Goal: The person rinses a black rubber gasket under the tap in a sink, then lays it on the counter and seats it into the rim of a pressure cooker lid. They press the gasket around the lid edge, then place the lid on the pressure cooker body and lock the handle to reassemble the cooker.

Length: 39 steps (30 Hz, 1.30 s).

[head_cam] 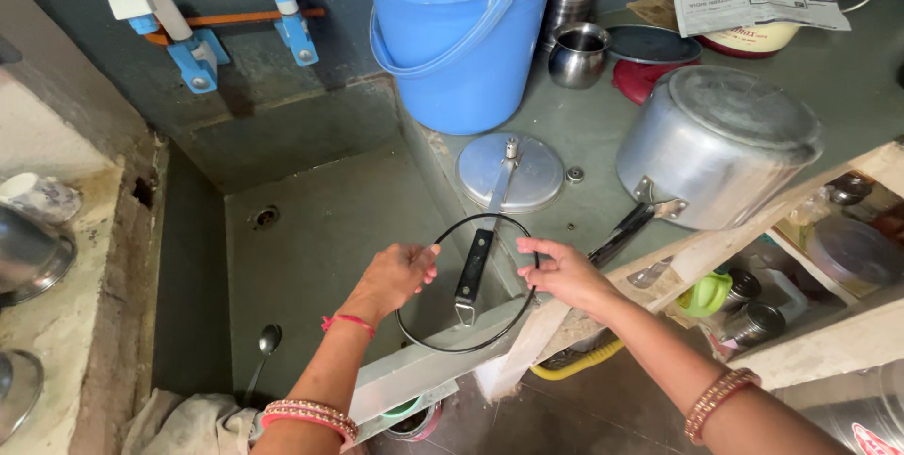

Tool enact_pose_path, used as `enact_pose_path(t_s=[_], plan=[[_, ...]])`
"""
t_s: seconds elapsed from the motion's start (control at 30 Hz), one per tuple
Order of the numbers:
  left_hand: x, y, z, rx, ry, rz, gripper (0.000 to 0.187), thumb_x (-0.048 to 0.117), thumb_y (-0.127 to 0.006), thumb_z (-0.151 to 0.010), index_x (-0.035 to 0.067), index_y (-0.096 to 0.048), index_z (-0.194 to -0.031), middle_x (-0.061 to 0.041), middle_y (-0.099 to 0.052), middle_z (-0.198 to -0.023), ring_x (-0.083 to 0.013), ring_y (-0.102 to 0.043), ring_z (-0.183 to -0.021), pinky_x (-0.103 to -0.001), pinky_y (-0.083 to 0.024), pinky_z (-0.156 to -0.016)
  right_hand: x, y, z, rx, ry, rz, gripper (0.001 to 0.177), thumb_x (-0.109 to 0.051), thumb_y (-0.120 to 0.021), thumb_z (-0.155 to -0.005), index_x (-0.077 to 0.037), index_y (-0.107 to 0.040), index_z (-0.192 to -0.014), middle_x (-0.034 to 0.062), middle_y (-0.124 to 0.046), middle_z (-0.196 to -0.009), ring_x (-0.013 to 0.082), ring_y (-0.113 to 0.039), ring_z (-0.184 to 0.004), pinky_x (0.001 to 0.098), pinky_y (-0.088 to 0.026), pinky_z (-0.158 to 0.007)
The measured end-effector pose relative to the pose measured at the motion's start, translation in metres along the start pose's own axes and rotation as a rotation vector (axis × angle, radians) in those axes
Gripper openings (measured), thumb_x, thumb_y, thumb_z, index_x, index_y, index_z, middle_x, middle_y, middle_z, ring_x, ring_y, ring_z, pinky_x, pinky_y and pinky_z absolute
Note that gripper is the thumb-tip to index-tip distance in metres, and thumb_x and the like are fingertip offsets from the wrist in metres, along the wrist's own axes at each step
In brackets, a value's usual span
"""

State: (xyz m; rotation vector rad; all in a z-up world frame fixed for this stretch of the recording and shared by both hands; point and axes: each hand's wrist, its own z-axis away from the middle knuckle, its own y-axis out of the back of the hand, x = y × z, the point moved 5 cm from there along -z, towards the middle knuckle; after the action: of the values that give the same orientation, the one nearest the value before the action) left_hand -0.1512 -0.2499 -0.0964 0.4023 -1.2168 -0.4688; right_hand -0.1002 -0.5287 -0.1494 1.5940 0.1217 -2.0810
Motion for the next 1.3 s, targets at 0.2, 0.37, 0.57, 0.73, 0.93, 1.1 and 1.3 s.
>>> enact_pose_path(t_s=[0.2, 0.37, 0.57, 0.73, 0.93, 1.1, 1.3], plan=[[-0.015, -0.017, -0.004, 0.146, -0.082, -0.204, 0.033, 0.038, -0.059, -0.095, 0.009, -0.075, -0.102, -0.015, -0.076, -0.089, -0.0358, -0.072, -0.089, -0.043, -0.055, -0.084, 0.036, 0.003, -0.015, 0.007, -0.022, 0.078, 0.067, 0.004, -0.069, -0.084, -0.011, -0.053, -0.147, 0.0048, -0.071, -0.124, 0.0157, -0.069, -0.105, 0.0271, -0.056, -0.087], [-0.022, -0.026, -0.004, 0.15, -0.032, -0.31, 0.036, 0.032, -0.07, -0.087, 0.015, -0.069, -0.119, -0.012, -0.076, -0.104, -0.0359, -0.07, -0.103, -0.044, -0.055, -0.093, 0.043, 0.005, -0.025, -0.008, 0.008, 0.041, 0.073, 0.01, -0.073, -0.078, -0.011, -0.053, -0.145, -0.0008, -0.063, -0.14, 0.0131, -0.07, -0.112, 0.0271, -0.059, -0.09], [-0.014, -0.025, 0.007, 0.288, -0.033, -0.441, 0.07, 0.031, -0.08, -0.081, 0.012, -0.052, -0.142, -0.022, -0.065, -0.122, -0.0415, -0.063, -0.114, -0.046, -0.051, -0.098, 0.038, 0.002, -0.022, 0.067, 0.032, 0.096, 0.07, 0.008, -0.074, -0.076, -0.012, -0.058, -0.141, -0.0013, -0.066, -0.137, 0.0131, -0.072, -0.108, 0.0295, -0.059, -0.077], [0.022, -0.028, 0.029, 0.478, -0.195, -0.325, 0.054, 0.045, -0.08, -0.083, 0.009, -0.068, -0.121, -0.016, -0.073, -0.114, -0.0345, -0.07, -0.11, -0.044, -0.054, -0.097, 0.035, 0.001, -0.016, 0.102, -0.049, 0.146, 0.07, 0.005, -0.076, -0.078, -0.017, -0.059, -0.143, -0.0015, -0.072, -0.129, 0.012, -0.073, -0.105, 0.0299, -0.057, -0.076], [0.033, -0.056, 0.026, 0.07, -0.005, -0.368, 0.08, 0.044, -0.09, -0.066, 0.01, -0.06, -0.132, -0.016, -0.075, -0.101, -0.0337, -0.074, -0.098, -0.043, -0.057, -0.087, 0.038, 0.001, -0.02, 0.108, -0.024, 0.142, 0.071, 0.005, -0.077, -0.076, -0.015, -0.059, -0.142, -0.003, -0.069, -0.133, 0.0113, -0.073, -0.106, 0.0279, -0.058, -0.08], [0.031, -0.069, 0.022, 0.026, 0.032, -0.358, 0.069, 0.034, -0.082, -0.071, 0.01, -0.062, -0.131, -0.02, -0.076, -0.098, -0.0361, -0.074, -0.098, -0.043, -0.058, -0.089, 0.044, 0.002, -0.024, 0.117, 0.0, 0.131, 0.072, 0.007, -0.077, -0.074, -0.014, -0.059, -0.141, -0.0016, -0.067, -0.136, 0.0123, -0.073, -0.106, 0.0289, -0.059, -0.082], [0.037, -0.069, 0.021, 0.038, 0.034, -0.401, 0.059, 0.027, -0.076, -0.074, 0.009, -0.064, -0.129, -0.022, -0.075, -0.099, -0.0386, -0.073, -0.098, -0.045, -0.057, -0.091, 0.034, -0.004, -0.022, 0.164, 0.021, 0.231, 0.072, 0.009, -0.074, -0.074, -0.012, -0.058, -0.141, 0.0007, -0.063, -0.139, 0.0137, -0.074, -0.104, 0.0307, -0.061, -0.084]])
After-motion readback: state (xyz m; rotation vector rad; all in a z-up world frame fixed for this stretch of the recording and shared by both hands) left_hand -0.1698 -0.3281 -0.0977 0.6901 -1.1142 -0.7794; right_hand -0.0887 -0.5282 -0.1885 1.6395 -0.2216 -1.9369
